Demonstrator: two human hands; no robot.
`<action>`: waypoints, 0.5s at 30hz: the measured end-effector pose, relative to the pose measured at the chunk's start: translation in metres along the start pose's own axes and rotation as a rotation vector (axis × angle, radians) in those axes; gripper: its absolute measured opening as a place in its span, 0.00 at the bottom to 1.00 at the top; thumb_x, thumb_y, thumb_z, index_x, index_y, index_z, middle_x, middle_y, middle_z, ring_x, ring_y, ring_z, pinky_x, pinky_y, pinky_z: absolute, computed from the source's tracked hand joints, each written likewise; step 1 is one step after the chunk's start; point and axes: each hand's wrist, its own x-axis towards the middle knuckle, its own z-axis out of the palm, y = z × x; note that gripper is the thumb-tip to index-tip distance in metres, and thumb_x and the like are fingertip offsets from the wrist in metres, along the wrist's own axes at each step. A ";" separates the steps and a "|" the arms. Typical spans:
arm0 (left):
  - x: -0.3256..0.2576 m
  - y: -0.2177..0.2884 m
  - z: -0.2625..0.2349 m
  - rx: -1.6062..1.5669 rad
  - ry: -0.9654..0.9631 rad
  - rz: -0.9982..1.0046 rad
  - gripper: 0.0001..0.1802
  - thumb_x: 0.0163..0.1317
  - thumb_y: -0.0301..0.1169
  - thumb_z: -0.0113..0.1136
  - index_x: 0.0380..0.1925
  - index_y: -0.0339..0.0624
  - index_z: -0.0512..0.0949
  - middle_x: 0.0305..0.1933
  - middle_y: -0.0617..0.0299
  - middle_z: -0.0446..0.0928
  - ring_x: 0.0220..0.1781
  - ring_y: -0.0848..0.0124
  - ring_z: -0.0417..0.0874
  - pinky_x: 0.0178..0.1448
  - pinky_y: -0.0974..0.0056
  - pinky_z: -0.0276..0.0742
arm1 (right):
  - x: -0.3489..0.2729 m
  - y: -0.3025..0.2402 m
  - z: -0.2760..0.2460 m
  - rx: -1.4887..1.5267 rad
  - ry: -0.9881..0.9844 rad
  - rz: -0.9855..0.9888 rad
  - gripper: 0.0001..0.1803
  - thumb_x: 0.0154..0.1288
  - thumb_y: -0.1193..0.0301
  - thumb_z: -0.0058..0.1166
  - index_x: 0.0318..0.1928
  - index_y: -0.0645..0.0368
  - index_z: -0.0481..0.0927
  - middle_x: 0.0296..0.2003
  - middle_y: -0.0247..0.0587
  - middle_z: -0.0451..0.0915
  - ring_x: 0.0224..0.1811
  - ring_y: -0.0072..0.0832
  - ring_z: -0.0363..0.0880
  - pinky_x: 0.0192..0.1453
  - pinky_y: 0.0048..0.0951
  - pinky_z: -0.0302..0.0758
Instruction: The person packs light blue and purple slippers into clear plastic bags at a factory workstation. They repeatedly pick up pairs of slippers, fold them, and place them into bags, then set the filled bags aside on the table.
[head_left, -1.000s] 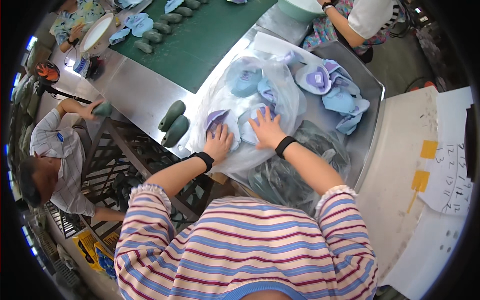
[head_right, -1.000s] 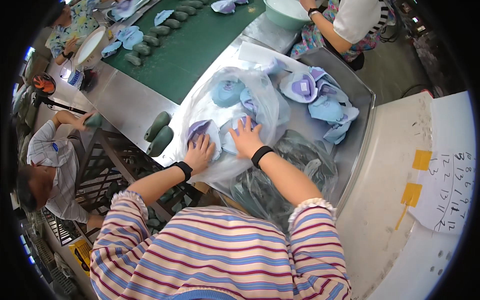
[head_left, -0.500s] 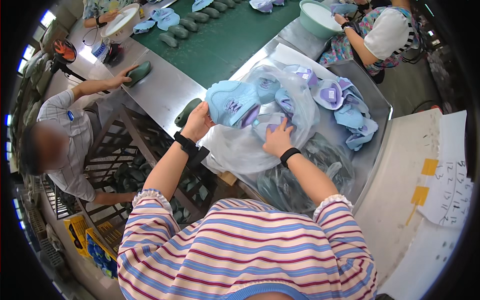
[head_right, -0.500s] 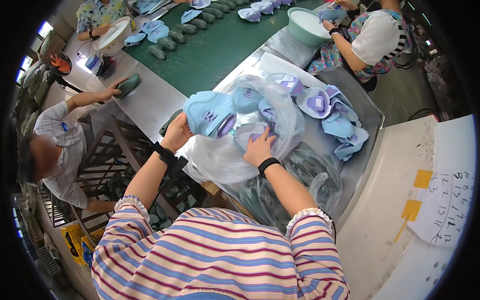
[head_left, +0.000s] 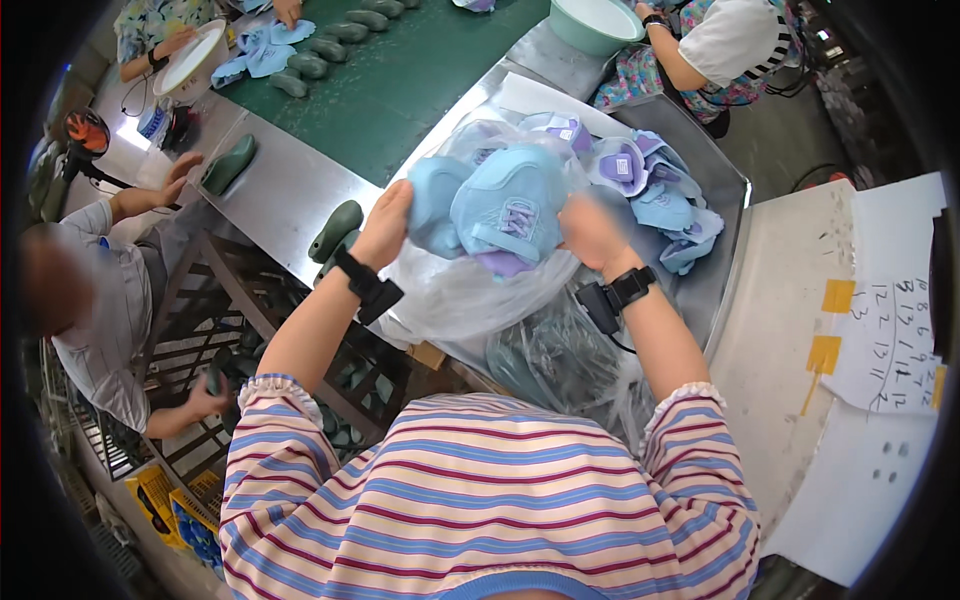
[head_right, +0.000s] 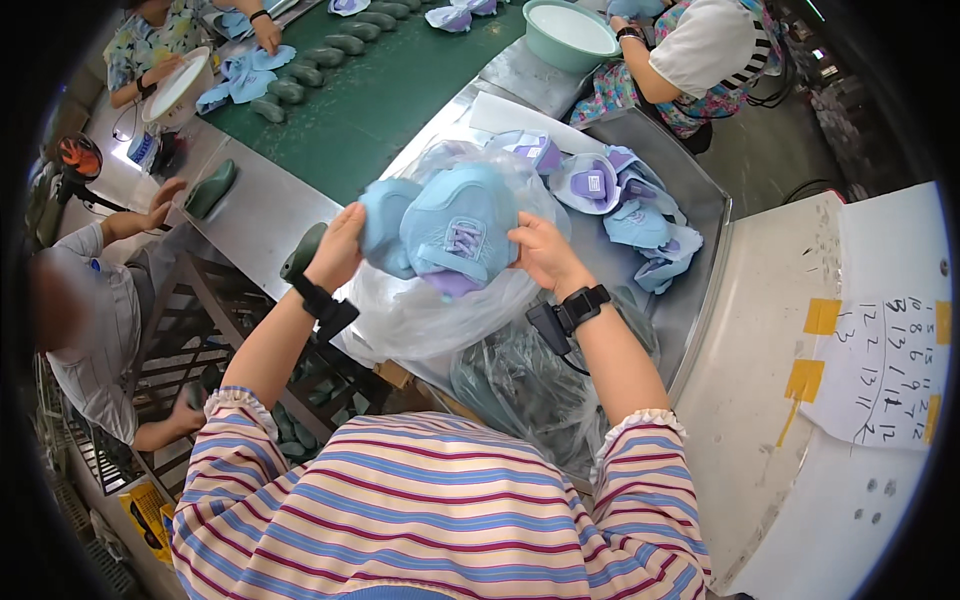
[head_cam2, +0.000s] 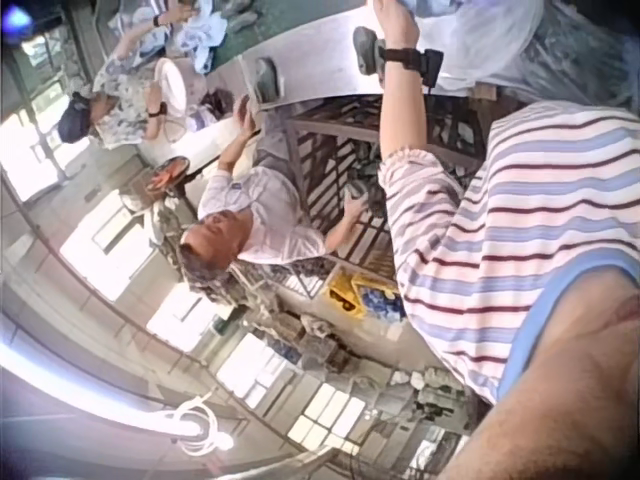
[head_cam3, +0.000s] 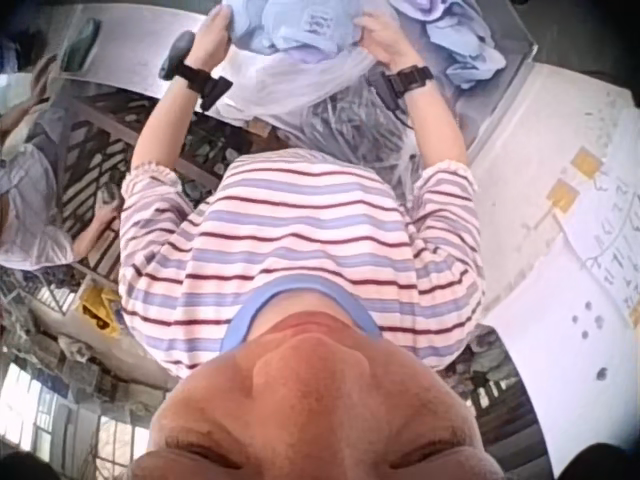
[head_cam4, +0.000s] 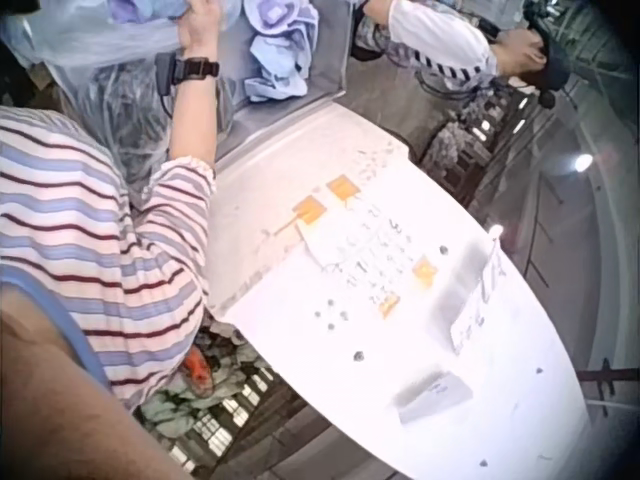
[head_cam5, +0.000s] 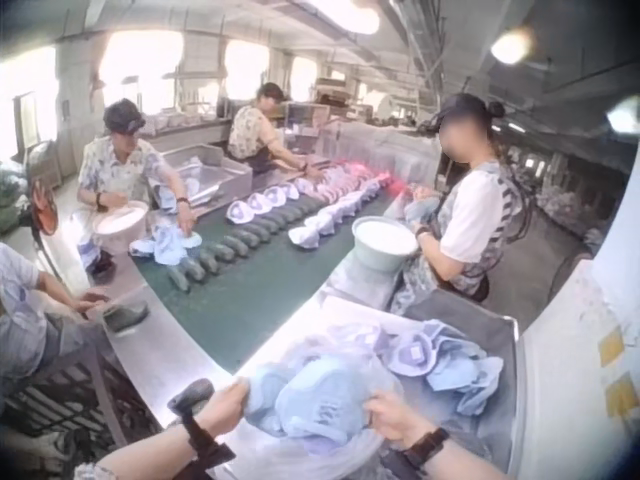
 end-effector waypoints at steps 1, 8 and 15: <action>0.006 -0.003 0.009 0.019 -0.089 -0.028 0.17 0.68 0.42 0.41 0.45 0.41 0.70 0.41 0.68 0.74 0.40 0.80 0.72 0.46 0.72 0.68 | 0.001 0.002 0.002 0.014 0.038 0.010 0.16 0.62 0.74 0.43 0.51 0.62 0.69 0.46 0.37 0.75 0.46 0.27 0.74 0.49 0.35 0.72; 0.010 -0.014 0.109 -0.030 -0.566 -0.153 0.23 0.59 0.36 0.54 0.53 0.38 0.67 0.53 0.59 0.71 0.55 0.69 0.70 0.58 0.62 0.65 | -0.034 -0.009 -0.030 -0.137 0.191 -0.153 0.08 0.63 0.71 0.49 0.41 0.59 0.73 0.33 0.27 0.74 0.35 0.16 0.72 0.40 0.18 0.70; 0.077 -0.082 0.050 1.666 -0.323 0.415 0.39 0.47 0.39 0.65 0.57 0.39 0.59 0.61 0.43 0.58 0.64 0.49 0.58 0.64 0.53 0.59 | -0.110 -0.090 -0.151 -1.258 0.994 -0.562 0.14 0.54 0.76 0.48 0.44 0.62 0.70 0.32 0.36 0.73 0.31 0.24 0.71 0.41 0.26 0.71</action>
